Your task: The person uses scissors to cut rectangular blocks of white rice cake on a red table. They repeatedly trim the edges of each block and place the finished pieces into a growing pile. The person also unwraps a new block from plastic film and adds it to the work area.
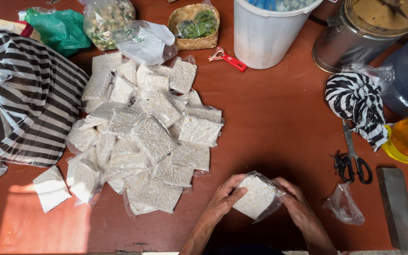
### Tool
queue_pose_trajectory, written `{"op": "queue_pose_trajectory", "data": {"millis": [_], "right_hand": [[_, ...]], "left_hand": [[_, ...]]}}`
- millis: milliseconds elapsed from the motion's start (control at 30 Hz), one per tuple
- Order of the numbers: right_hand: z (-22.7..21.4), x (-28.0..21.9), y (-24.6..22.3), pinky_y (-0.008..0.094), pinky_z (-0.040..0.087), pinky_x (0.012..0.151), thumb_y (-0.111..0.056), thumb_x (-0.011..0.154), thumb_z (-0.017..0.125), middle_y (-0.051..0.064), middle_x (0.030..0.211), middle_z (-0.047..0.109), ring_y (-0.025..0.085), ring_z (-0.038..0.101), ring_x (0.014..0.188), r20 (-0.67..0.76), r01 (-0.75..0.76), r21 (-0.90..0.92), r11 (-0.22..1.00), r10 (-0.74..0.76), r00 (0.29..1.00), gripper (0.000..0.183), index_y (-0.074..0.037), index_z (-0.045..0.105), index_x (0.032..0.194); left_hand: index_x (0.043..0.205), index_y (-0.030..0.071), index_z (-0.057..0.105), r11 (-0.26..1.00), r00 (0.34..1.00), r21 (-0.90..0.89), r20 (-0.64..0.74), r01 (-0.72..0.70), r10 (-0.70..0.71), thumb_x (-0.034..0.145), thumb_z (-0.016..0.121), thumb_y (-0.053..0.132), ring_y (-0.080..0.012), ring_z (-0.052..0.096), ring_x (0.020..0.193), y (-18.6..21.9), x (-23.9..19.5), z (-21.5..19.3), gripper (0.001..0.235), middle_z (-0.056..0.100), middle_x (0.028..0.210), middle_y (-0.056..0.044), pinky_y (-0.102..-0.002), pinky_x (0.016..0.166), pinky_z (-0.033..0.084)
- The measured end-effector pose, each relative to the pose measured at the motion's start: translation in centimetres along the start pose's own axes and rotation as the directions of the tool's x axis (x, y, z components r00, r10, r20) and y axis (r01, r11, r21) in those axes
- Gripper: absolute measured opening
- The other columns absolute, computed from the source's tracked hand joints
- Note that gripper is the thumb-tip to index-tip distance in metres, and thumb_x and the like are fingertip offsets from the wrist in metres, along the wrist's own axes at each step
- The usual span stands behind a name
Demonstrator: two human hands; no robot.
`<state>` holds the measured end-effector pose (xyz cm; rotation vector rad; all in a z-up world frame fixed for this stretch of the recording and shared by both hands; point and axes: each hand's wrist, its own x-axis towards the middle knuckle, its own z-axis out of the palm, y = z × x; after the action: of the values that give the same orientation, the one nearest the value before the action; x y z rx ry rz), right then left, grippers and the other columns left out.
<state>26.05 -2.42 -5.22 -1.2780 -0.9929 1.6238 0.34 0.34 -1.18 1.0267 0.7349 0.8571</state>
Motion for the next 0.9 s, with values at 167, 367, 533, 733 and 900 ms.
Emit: {"op": "queue_pose_trajectory", "data": {"millis": [167, 367, 533, 733, 900], "right_hand": [[0.1, 0.5, -0.8, 0.033, 0.050, 0.089, -0.032, 0.095, 0.061, 0.008, 0.103, 0.073, 0.018, 0.065, 0.099, 0.075, 0.078, -0.124, 0.989, -0.069, 0.995, 0.038, -0.003, 0.070, 0.118], [-1.8, 2.1, -2.6, 0.035, 0.055, 0.081, -0.036, 0.099, 0.045, 0.010, 0.090, 0.075, 0.019, 0.071, 0.088, -0.018, -0.226, -0.052, 0.973, 0.225, 0.974, 0.039, -0.010, 0.070, 0.115], [-2.4, 2.8, 0.4, 0.033, 0.050, 0.076, -0.025, 0.104, 0.058, 0.007, 0.085, 0.069, 0.015, 0.061, 0.081, 0.061, 0.060, -0.170, 0.984, -0.051, 0.997, 0.029, 0.000, 0.071, 0.104], [0.4, 2.3, 2.1, 0.032, 0.049, 0.076, -0.020, 0.093, 0.063, 0.004, 0.096, 0.066, 0.016, 0.062, 0.087, 0.202, 0.224, -0.362, 0.905, -0.159, 0.966, 0.028, -0.004, 0.066, 0.117], [1.6, 3.7, -0.7, 0.035, 0.056, 0.084, -0.021, 0.094, 0.062, 0.007, 0.115, 0.068, 0.019, 0.069, 0.099, 0.243, 0.233, -0.633, 0.738, -0.097, 0.965, 0.033, -0.008, 0.065, 0.124]], "left_hand": [[0.137, 0.006, 0.055, 0.998, 0.997, 0.068, 0.075, -0.019, 0.013, 0.103, 0.063, 0.016, -0.0135, 0.058, 0.125, -0.6, 0.9, -1.2, 0.036, 0.065, 0.131, -0.004, -0.031, 0.108, 0.046], [0.131, 0.007, 0.058, 0.971, 0.998, 0.238, -0.054, -0.029, 0.043, 0.103, 0.064, 0.015, -0.0128, 0.061, 0.119, -2.0, 2.9, -1.7, 0.030, 0.068, 0.122, -0.004, -0.030, 0.105, 0.048], [0.129, 0.006, 0.059, 0.978, 0.997, 0.207, -0.070, -0.018, 0.033, 0.103, 0.064, 0.012, -0.0106, 0.060, 0.112, -4.0, 3.2, -2.6, 0.027, 0.066, 0.116, -0.002, -0.027, 0.102, 0.048], [0.115, 0.003, 0.065, 0.998, 0.998, -0.046, -0.042, 0.049, -0.051, 0.087, 0.056, 0.001, -0.0172, 0.058, 0.119, -4.9, 2.5, -3.3, 0.029, 0.067, 0.117, -0.005, -0.032, 0.110, 0.042], [0.101, 0.000, 0.069, 0.993, 0.994, 0.072, -0.049, -0.096, 0.100, 0.084, 0.056, 0.009, -0.0233, 0.055, 0.130, -3.8, 2.3, -3.8, 0.023, 0.064, 0.124, -0.010, -0.037, 0.114, 0.040]]}}
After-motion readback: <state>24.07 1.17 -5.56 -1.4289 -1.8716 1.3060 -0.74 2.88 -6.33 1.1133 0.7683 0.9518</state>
